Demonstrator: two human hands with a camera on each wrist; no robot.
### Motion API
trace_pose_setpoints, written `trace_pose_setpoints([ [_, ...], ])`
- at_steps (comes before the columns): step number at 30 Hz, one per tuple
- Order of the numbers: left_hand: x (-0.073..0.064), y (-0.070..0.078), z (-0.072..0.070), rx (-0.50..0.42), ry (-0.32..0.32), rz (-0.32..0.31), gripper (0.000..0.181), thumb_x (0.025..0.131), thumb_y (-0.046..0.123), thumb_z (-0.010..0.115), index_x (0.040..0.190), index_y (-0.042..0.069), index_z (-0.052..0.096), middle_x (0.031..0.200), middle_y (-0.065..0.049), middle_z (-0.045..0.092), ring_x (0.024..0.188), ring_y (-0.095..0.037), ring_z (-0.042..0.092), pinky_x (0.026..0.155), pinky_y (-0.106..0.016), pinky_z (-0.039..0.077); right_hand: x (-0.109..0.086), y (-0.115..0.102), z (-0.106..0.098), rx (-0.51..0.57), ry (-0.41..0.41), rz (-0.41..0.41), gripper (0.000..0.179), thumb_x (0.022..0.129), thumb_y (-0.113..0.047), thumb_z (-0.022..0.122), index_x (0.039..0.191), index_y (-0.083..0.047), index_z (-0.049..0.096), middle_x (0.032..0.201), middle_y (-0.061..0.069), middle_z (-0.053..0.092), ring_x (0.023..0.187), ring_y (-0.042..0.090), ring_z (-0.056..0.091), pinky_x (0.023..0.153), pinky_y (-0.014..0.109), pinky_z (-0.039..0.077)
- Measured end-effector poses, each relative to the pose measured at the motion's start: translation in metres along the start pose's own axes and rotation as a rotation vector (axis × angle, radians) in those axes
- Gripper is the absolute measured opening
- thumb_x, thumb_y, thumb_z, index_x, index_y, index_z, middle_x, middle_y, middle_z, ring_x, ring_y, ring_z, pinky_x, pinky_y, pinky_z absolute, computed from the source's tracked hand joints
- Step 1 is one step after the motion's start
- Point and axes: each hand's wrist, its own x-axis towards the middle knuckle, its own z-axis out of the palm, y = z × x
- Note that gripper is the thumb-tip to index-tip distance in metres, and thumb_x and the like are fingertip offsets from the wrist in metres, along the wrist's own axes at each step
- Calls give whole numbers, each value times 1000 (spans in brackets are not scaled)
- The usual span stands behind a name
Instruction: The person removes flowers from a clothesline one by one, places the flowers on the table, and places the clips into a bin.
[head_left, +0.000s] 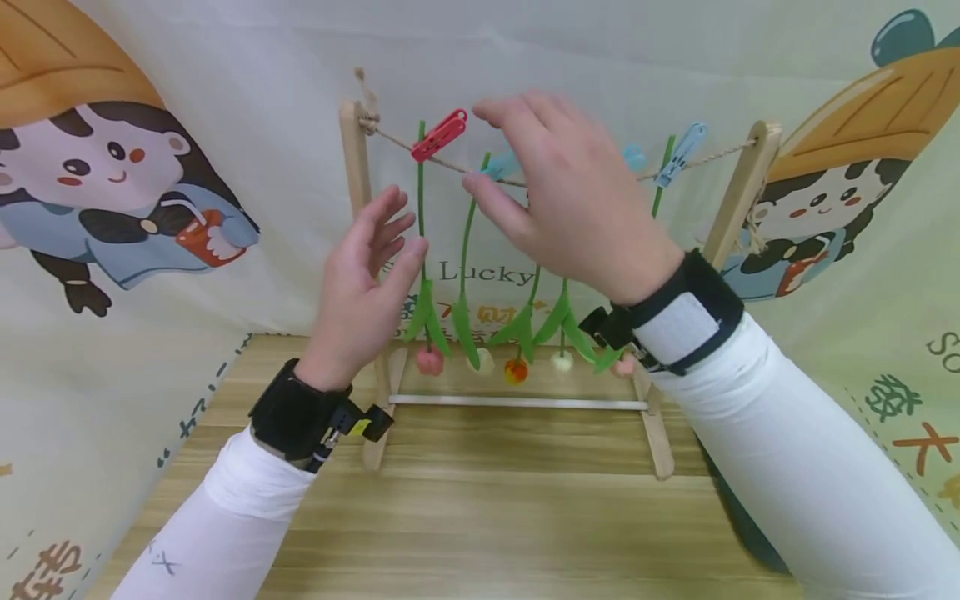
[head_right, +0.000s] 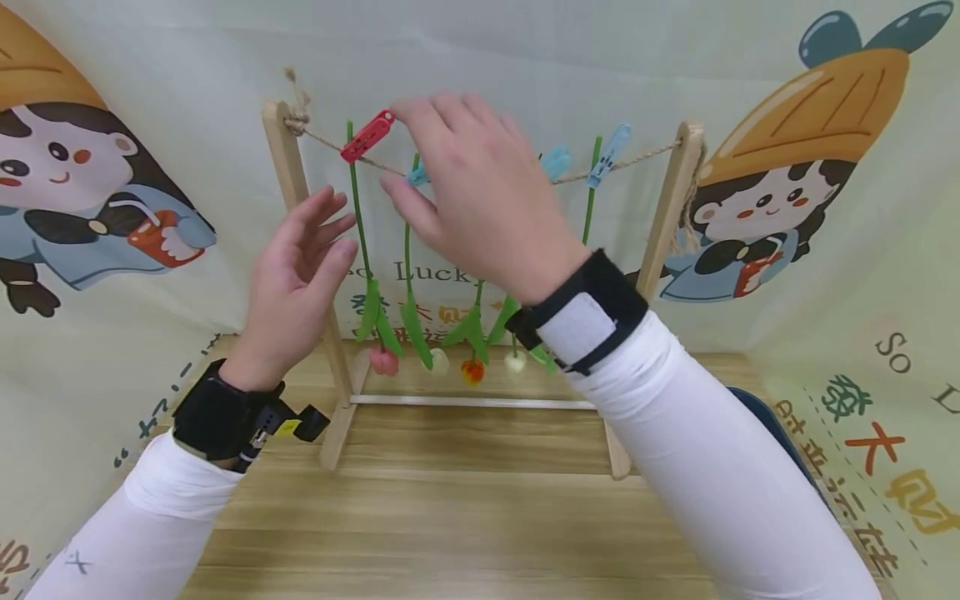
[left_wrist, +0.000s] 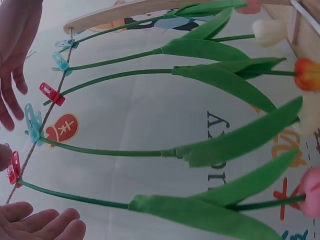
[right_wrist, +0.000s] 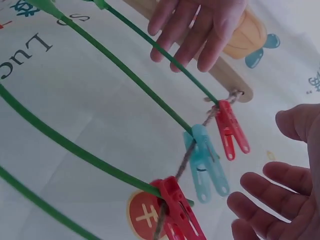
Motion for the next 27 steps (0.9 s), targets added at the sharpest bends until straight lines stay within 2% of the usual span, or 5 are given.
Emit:
trace_pose_setpoints([
  [3, 4, -2, 5, -35, 7, -21, 58, 110, 12, 57, 162, -2, 35, 160, -14, 47, 142, -27, 53, 118, -36, 43, 14, 4, 6, -5, -37, 52, 54, 109, -36, 60, 148, 0, 56, 142, 17, 65, 134, 34, 57, 117, 45, 42],
  [7, 9, -5, 12, -78, 29, -25, 52, 110, 7, 55, 160, -2, 40, 151, -19, 55, 133, -35, 60, 114, -35, 48, 31, 5, 12, 5, -109, 123, 53, 111, -36, 55, 151, -1, 54, 142, 14, 65, 133, 29, 59, 116, 41, 43],
  [14, 10, -6, 16, -45, 79, -59, 44, 109, 2, 55, 153, -1, 51, 129, -19, 66, 106, -26, 71, 96, -32, 58, 48, 1, 16, 82, -208, 235, 40, 114, -29, 51, 141, -3, 63, 133, 10, 69, 121, 21, 63, 105, 32, 50],
  [18, 10, -5, 17, -7, 112, -80, 40, 108, 0, 59, 147, -1, 57, 117, -17, 71, 90, -21, 72, 82, -29, 61, 48, 1, 17, 125, -212, 265, 33, 113, -24, 53, 135, -3, 67, 127, 8, 70, 115, 19, 64, 99, 29, 51],
  [27, 10, -6, 17, 2, 132, -83, 35, 106, -2, 61, 141, -2, 62, 110, -14, 71, 85, -20, 72, 78, -28, 62, 46, 4, 14, 104, -138, 238, 25, 111, -24, 60, 122, -8, 75, 116, 1, 76, 101, 16, 62, 105, 36, 40],
])
